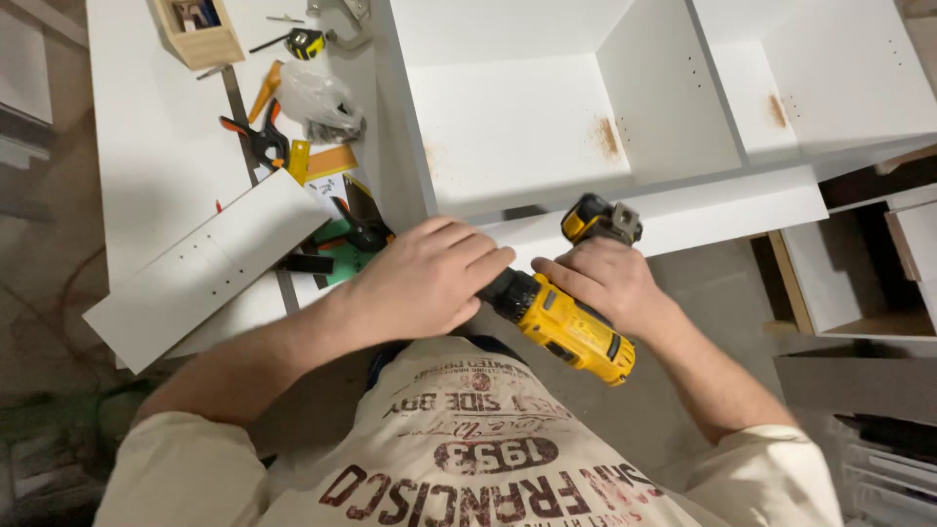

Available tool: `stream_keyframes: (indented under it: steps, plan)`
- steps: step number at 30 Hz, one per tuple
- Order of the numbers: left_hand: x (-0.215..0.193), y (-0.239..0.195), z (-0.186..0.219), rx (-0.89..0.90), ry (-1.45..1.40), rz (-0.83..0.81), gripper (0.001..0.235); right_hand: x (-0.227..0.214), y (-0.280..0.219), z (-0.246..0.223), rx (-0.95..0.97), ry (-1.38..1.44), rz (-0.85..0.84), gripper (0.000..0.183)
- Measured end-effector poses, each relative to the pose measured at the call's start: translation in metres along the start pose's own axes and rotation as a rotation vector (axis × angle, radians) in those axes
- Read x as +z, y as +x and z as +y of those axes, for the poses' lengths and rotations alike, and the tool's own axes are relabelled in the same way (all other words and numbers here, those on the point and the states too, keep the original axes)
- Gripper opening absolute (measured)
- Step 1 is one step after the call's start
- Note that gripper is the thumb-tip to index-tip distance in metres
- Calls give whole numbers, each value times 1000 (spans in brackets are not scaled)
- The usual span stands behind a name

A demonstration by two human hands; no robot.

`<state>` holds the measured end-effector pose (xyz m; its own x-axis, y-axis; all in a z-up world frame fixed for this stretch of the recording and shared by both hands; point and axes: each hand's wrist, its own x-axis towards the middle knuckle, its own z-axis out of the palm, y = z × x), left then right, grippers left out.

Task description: Drilling holes into a white wooden cabinet frame using a power drill

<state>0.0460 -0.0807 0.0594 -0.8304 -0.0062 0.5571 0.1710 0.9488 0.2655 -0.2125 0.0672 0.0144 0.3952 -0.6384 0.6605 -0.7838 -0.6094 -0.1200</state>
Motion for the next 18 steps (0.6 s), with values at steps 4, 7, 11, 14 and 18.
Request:
stream_keyframes:
  steps: [4, 7, 11, 14, 18]
  plan:
    - [31, 28, -34, -107, -30, -441, 36, -40, 68, 0, -205, -197, -210, 22]
    - [71, 33, -46, -144, 164, 190, 13, -47, 65, 36, -103, -75, -248, 18]
    - [88, 62, -73, -160, 373, 432, 24, -26, 39, 103, -58, 146, -159, 19]
    - [94, 88, -100, -210, 488, 458, 24, -8, 31, 169, -50, 252, -138, 22]
    - [105, 122, -129, -425, 513, 419, 38, 24, 25, 270, -79, 533, -136, 45]
